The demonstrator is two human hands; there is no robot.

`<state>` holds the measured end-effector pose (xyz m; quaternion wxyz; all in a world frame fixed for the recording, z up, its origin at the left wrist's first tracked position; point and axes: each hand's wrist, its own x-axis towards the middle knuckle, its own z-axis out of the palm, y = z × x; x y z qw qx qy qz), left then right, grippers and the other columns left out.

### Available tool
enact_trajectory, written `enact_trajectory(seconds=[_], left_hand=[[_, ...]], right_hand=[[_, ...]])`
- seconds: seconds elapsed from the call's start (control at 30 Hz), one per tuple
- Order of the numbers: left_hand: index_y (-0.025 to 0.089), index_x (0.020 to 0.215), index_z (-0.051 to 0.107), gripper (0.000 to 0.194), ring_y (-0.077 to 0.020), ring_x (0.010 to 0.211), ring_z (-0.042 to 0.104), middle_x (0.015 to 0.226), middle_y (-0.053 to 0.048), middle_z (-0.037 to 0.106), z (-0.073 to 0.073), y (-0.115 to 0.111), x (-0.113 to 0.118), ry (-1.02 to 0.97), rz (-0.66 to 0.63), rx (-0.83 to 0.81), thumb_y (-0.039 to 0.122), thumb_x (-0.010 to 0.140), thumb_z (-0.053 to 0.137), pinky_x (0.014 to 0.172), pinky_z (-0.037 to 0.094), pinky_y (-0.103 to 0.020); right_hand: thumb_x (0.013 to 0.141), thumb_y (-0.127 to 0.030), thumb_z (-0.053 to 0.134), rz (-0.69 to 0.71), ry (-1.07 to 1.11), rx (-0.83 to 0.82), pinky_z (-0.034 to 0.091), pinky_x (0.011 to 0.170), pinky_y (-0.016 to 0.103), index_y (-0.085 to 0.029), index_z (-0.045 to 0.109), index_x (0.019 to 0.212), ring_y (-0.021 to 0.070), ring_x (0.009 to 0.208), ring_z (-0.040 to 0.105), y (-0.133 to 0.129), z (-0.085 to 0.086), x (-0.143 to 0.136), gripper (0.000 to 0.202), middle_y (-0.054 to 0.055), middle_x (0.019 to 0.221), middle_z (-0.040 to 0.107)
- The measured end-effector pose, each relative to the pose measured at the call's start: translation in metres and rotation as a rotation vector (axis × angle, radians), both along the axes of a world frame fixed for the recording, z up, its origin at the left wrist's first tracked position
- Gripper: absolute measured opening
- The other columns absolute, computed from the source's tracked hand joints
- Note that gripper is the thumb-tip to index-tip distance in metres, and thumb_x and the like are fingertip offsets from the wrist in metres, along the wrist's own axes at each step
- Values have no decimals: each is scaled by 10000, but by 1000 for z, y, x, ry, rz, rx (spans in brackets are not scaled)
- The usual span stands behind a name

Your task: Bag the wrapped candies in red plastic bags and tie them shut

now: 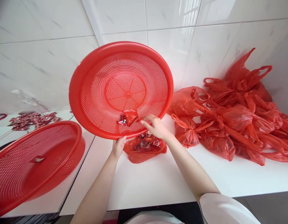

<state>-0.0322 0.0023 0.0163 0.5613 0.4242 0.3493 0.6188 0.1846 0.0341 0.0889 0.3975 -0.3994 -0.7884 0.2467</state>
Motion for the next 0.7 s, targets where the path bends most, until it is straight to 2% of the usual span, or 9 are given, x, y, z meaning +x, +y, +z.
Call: enact_trajectory(seconds=[0.03,0.1,0.13,0.17,0.3,0.37,0.47,0.6,0.7], left_hand=[[174,1017,695,303,-300,1039,668,1037,-79,729,0,-2,1,15,-37,-6,318,751,698,889,558,-492],[170,1077,686,339,-307,1084,646,1109,-92,711,-2,-7,5,59,-109,-11,332,780,677,940,528,-506],[172,1104,682,353,-308,1115,630,1147,-94,698,-3,-9,7,92,-133,-5,336,791,667,977,504,-509],[174,1116,682,358,-307,1147,611,1175,-94,687,-5,-11,9,133,-146,12,339,799,661,1017,474,-505],[169,1088,702,332,-302,1228,551,1186,-86,682,-10,-14,14,282,-110,80,339,808,649,1119,370,-480],[166,1079,700,331,-303,1195,574,1170,-86,687,-13,-11,13,271,-66,64,338,801,648,1086,410,-482],[169,1076,692,350,-302,1094,633,1149,-85,692,-17,-3,7,179,1,2,333,768,655,939,532,-466],[159,976,711,288,-271,970,677,1035,-76,717,-17,6,-4,102,110,-6,307,731,669,849,573,-423],[165,978,698,293,-266,956,682,1035,-76,712,-10,8,-7,76,143,31,315,726,684,862,571,-449]], right_hand=[[949,-488,463,-23,21,30,423,986,365,-190,614,1090,218,1145,574,-1,-1,-2,363,106,1210,621],[927,-506,500,-52,26,64,321,1104,428,-203,472,1344,251,1376,370,-2,-5,-7,516,140,1460,427],[919,-514,512,-48,10,77,294,1122,453,-207,399,1414,261,1415,304,-3,-7,-10,593,147,1502,370],[915,-516,517,-20,-20,86,291,1123,471,-213,363,1446,269,1417,295,-4,-9,-12,631,147,1502,372],[898,-505,557,183,-166,108,370,1061,476,-237,481,1385,269,1249,483,-5,-11,-17,561,114,1337,556],[889,-478,585,264,-198,114,398,1039,446,-235,521,1354,247,1202,516,-4,-10,-15,528,102,1302,579],[889,-386,606,372,-234,121,432,999,404,-232,576,1294,221,1149,549,-1,-9,-10,434,83,1240,618],[859,-257,616,406,-264,98,451,956,385,-231,666,1150,213,1085,595,0,-5,-3,297,66,1189,654],[878,-262,579,421,-231,-33,479,892,338,-233,697,1064,185,968,650,-3,1,1,222,36,1074,708]])
